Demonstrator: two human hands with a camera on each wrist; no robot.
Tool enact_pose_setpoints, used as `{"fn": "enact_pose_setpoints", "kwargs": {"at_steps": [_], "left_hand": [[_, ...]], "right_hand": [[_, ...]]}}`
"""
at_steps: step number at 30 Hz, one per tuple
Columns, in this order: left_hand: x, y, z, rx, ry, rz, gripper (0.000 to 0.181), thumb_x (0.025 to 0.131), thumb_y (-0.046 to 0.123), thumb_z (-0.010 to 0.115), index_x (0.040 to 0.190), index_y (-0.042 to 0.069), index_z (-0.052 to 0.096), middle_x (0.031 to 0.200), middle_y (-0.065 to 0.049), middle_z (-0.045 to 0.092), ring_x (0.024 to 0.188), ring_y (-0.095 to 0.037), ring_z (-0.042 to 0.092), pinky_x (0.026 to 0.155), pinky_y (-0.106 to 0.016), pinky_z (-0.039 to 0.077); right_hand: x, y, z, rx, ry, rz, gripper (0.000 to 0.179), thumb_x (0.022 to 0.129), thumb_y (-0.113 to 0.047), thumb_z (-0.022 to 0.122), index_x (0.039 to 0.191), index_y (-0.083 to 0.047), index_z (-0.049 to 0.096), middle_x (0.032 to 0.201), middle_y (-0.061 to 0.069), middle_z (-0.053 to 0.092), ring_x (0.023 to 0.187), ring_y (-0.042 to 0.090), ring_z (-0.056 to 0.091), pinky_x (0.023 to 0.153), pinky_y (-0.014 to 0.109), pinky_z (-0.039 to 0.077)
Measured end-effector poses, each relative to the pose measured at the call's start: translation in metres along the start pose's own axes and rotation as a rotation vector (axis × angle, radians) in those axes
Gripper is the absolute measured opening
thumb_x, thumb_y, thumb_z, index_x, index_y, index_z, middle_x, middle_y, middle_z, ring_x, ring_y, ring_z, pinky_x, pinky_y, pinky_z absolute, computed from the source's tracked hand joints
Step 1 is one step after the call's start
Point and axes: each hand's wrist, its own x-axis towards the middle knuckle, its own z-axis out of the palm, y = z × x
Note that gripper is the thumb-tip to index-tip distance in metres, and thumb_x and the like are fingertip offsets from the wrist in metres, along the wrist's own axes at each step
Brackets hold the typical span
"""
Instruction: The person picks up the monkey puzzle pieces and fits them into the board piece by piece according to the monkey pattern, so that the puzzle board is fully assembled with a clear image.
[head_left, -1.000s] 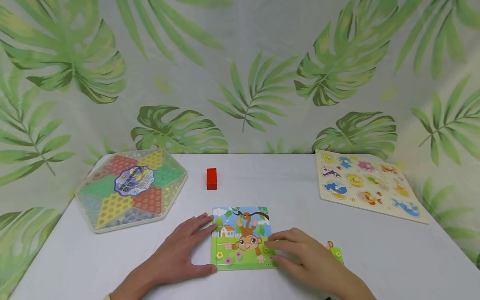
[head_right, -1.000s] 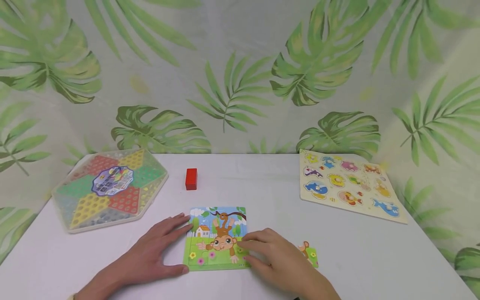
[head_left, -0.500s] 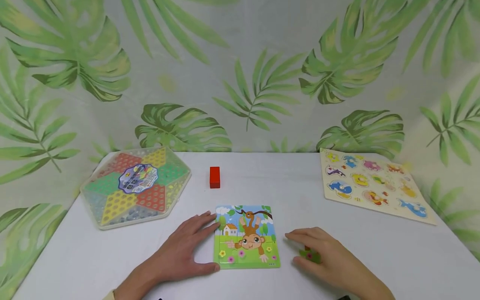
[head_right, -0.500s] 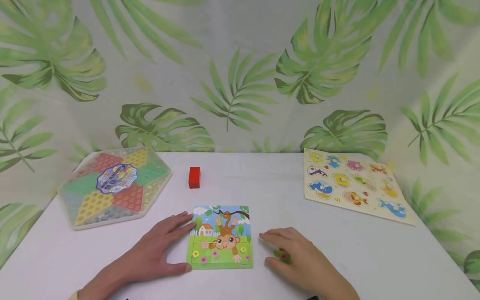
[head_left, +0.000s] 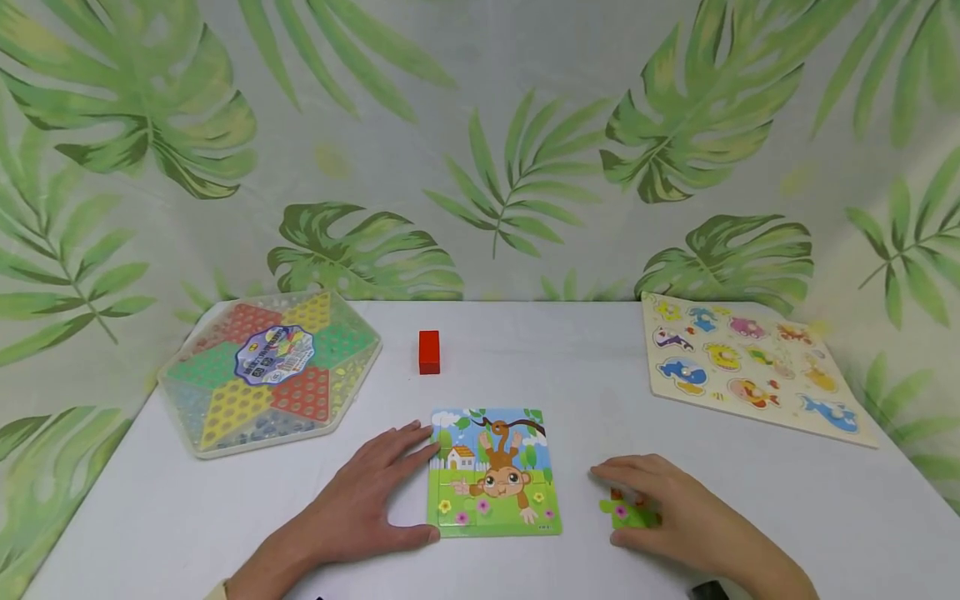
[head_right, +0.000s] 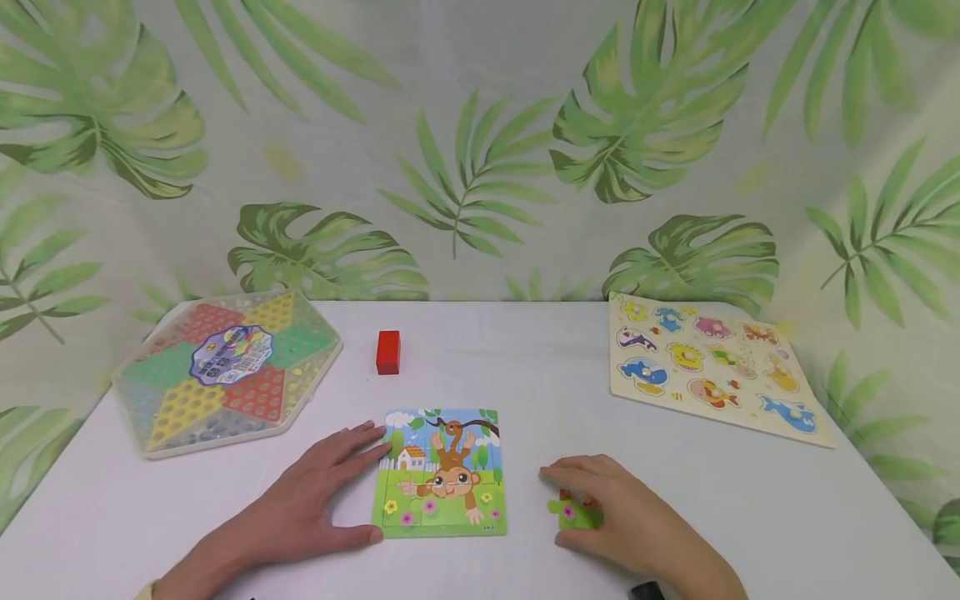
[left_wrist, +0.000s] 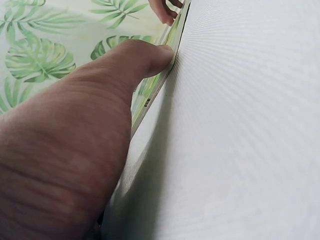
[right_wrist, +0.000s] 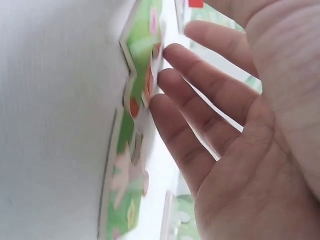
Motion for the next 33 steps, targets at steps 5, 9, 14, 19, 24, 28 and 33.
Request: {"fn": "enact_pose_setpoints", "kwargs": {"at_steps": [5, 9, 14, 19, 24, 28, 33], "left_hand": [[0.000, 0.000, -0.001, -0.004, -0.002, -0.003, 0.087, 0.084, 0.067, 0.073, 0.153, 0.019, 0.051, 0.161, 0.001, 0.043, 0.151, -0.026, 0.037, 0.120, -0.051, 0.036], [0.001, 0.001, -0.001, -0.012, -0.001, -0.004, 0.086, 0.084, 0.066, 0.073, 0.153, 0.019, 0.051, 0.161, 0.001, 0.043, 0.151, -0.026, 0.037, 0.120, -0.051, 0.036], [0.001, 0.001, 0.000, -0.011, -0.003, -0.001, 0.086, 0.084, 0.066, 0.073, 0.153, 0.018, 0.052, 0.161, 0.001, 0.043, 0.151, -0.026, 0.037, 0.120, -0.051, 0.036], [0.001, 0.001, -0.001, -0.011, -0.006, -0.002, 0.086, 0.084, 0.066, 0.073, 0.153, 0.018, 0.052, 0.161, 0.000, 0.043, 0.151, -0.026, 0.037, 0.120, -0.052, 0.036], [0.001, 0.001, -0.001, -0.001, -0.001, 0.000, 0.086, 0.084, 0.066, 0.073, 0.152, 0.018, 0.052, 0.161, 0.000, 0.044, 0.151, -0.026, 0.037, 0.120, -0.051, 0.036], [0.000, 0.001, -0.001, 0.004, 0.002, -0.001, 0.086, 0.084, 0.066, 0.073, 0.152, 0.018, 0.052, 0.161, 0.001, 0.044, 0.151, -0.026, 0.037, 0.120, -0.051, 0.036], [0.001, 0.001, -0.001, 0.006, 0.001, 0.001, 0.087, 0.083, 0.066, 0.074, 0.152, 0.017, 0.052, 0.161, 0.000, 0.044, 0.151, -0.027, 0.038, 0.120, -0.051, 0.037]], "right_hand": [[-0.003, 0.006, -0.004, 0.012, -0.004, 0.009, 0.057, 0.086, -0.051, 0.080, 0.137, -0.030, 0.066, 0.137, -0.009, 0.063, 0.117, 0.010, 0.059, 0.092, 0.029, 0.057], [-0.003, 0.010, -0.006, 0.018, 0.002, 0.032, 0.055, 0.086, -0.053, 0.078, 0.135, -0.032, 0.067, 0.134, -0.010, 0.064, 0.118, 0.012, 0.061, 0.095, 0.032, 0.057], [-0.003, 0.014, -0.007, 0.053, 0.003, 0.026, 0.054, 0.087, -0.049, 0.079, 0.134, -0.027, 0.068, 0.129, -0.010, 0.066, 0.111, 0.006, 0.060, 0.089, 0.027, 0.057], [-0.003, 0.016, -0.004, 0.078, 0.027, -0.018, 0.051, 0.087, -0.045, 0.080, 0.132, -0.024, 0.069, 0.120, -0.015, 0.067, 0.103, 0.001, 0.058, 0.083, 0.023, 0.055], [-0.002, 0.015, -0.003, 0.081, 0.032, -0.035, 0.049, 0.087, -0.043, 0.080, 0.132, -0.024, 0.070, 0.119, -0.016, 0.068, 0.102, 0.001, 0.058, 0.082, 0.023, 0.055], [-0.002, 0.015, -0.003, 0.081, 0.024, -0.026, 0.048, 0.088, -0.045, 0.079, 0.131, -0.025, 0.070, 0.118, -0.019, 0.067, 0.102, 0.000, 0.057, 0.083, 0.022, 0.055], [-0.002, 0.014, -0.003, 0.093, 0.008, -0.006, 0.048, 0.089, -0.048, 0.077, 0.131, -0.026, 0.070, 0.118, -0.020, 0.066, 0.104, 0.000, 0.057, 0.085, 0.023, 0.055]]}}
